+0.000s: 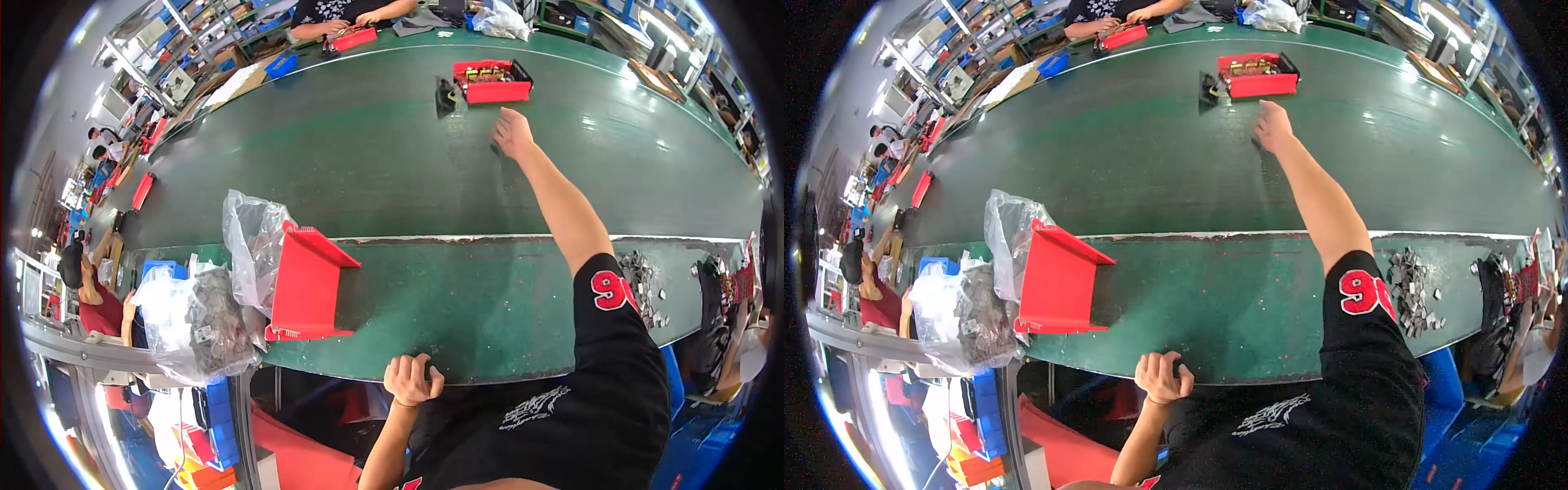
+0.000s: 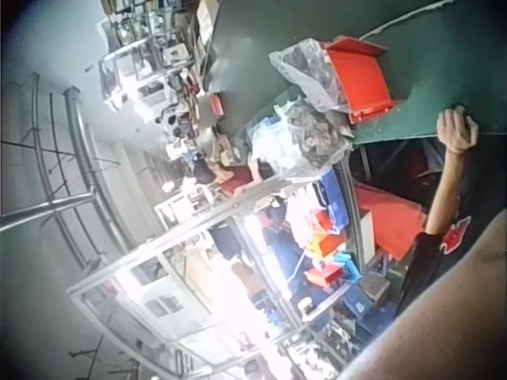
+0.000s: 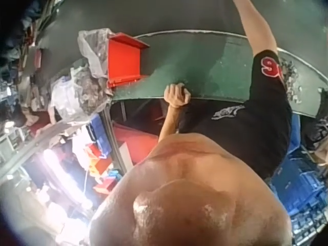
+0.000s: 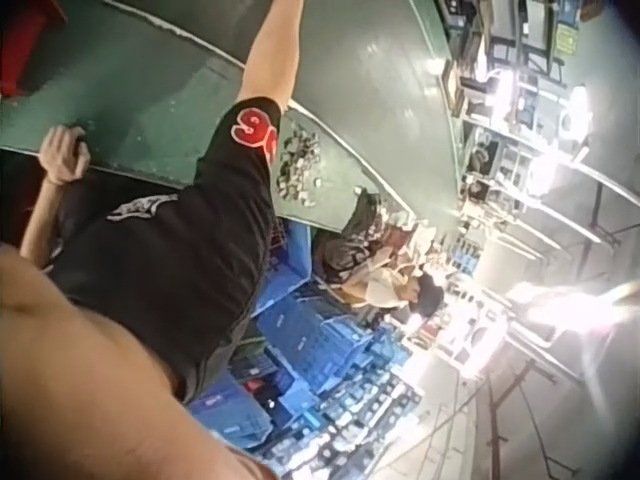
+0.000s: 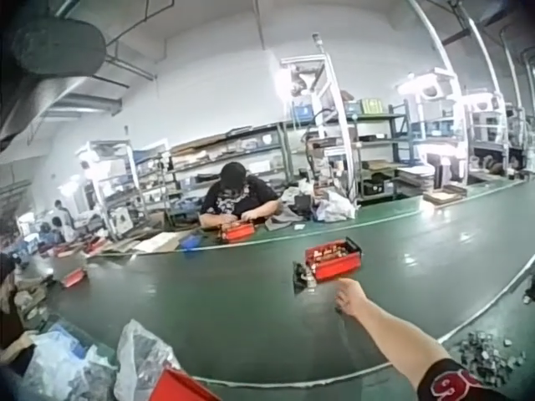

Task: Assembling electronic components onto red plastic circuit board bases on a production line.

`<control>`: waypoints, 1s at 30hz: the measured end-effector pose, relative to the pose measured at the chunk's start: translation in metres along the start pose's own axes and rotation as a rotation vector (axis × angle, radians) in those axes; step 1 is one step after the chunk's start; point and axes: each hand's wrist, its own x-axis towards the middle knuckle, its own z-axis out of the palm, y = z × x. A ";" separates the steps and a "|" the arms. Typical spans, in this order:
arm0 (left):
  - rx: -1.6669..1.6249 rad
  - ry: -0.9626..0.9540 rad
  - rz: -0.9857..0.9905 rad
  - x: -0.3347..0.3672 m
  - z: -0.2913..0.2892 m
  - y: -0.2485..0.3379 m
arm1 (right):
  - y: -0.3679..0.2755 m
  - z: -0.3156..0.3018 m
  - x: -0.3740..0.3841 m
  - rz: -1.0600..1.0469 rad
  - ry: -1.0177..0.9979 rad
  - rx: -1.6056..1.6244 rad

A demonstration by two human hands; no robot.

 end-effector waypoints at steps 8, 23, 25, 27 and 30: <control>0.003 -0.019 -0.008 0.002 -0.005 0.004 | 0.032 -0.008 -0.116 0.450 -0.423 0.386; -0.042 -0.043 -0.011 0.011 -0.006 0.004 | -0.044 -0.224 -0.399 0.000 -0.305 0.806; -0.034 -0.055 -0.001 0.016 -0.005 0.003 | -0.050 -0.249 -0.430 -0.040 -0.295 0.869; 0.029 -0.012 0.022 0.012 -0.004 -0.001 | -0.058 -0.280 -0.466 -0.232 -0.024 0.763; 0.029 -0.010 0.010 0.001 -0.009 0.003 | -0.049 -0.377 -0.520 -0.374 0.112 0.906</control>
